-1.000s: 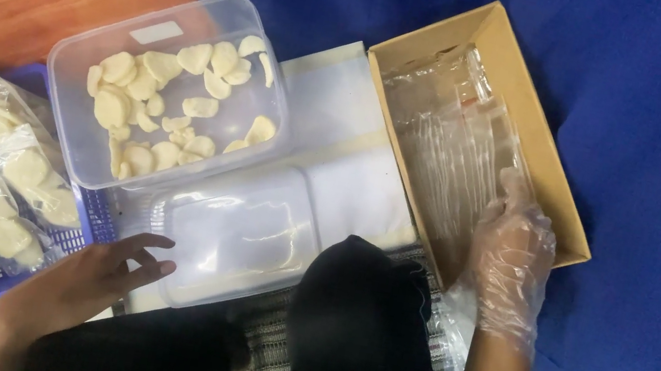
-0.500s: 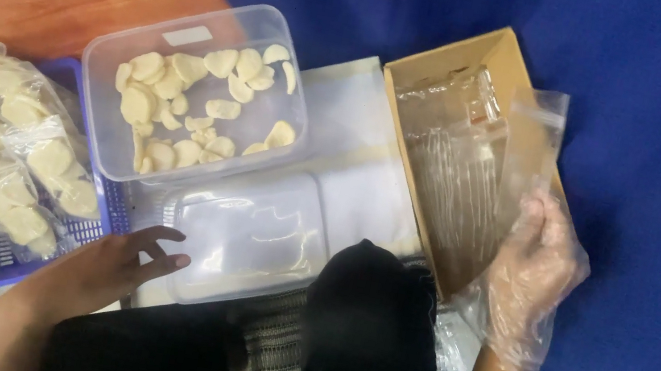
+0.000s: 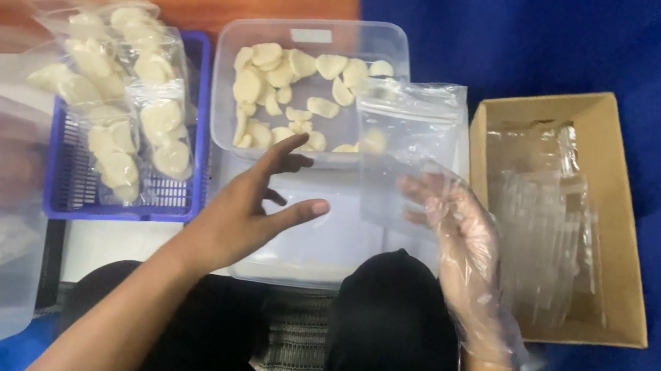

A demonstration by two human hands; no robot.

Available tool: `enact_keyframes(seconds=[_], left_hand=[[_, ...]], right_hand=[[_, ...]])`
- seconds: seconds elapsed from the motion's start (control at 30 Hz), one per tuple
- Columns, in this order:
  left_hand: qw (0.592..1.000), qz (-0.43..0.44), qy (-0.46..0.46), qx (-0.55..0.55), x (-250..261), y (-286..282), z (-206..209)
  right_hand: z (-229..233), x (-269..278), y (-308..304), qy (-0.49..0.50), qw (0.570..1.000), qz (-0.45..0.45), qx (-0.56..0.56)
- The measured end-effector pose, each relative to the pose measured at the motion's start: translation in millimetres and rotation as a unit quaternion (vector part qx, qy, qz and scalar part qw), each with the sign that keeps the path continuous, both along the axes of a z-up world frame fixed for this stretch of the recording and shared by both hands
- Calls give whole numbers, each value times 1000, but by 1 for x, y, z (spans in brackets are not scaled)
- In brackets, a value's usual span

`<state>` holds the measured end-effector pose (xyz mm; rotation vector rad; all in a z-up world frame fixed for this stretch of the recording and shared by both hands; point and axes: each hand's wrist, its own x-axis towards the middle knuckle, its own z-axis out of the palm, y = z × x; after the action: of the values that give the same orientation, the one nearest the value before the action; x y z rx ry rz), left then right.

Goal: Manually portioning and packaging sliced food items into small plastic bags.

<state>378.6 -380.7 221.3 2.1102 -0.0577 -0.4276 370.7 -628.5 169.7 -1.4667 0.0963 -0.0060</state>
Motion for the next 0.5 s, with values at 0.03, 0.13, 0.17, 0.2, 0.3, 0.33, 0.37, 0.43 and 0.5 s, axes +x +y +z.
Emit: enact_keyframes(seconds=[0.03,0.13,0.17,0.2,0.3,0.33,0.37,0.43,0.5], left_hand=[[999,25,-4,-32,-1,-3,2],[993,88,-1,-76,-3,-9,15],[989,112,5,-92,0,-10,20],[989,121,2,-91,-1,-4,16],[976,149,-11,-157,-5,4,13],[976,159,-10,-151,-6,7,18],[975,171,-10,-142,-9,11,23],[973,173,1,-154,-13,18,27],[970,172,12,-169,-16,22,27]], right_hand=[[6,2,8,1,999,43,17],[17,6,34,18,991,130,23],[20,9,43,31,986,161,10],[27,10,52,29,985,170,11],[44,8,67,69,971,229,-19],[47,9,70,83,958,261,-81],[50,9,75,95,940,296,-141],[64,10,85,105,927,313,-179],[69,10,92,118,912,326,-218]])
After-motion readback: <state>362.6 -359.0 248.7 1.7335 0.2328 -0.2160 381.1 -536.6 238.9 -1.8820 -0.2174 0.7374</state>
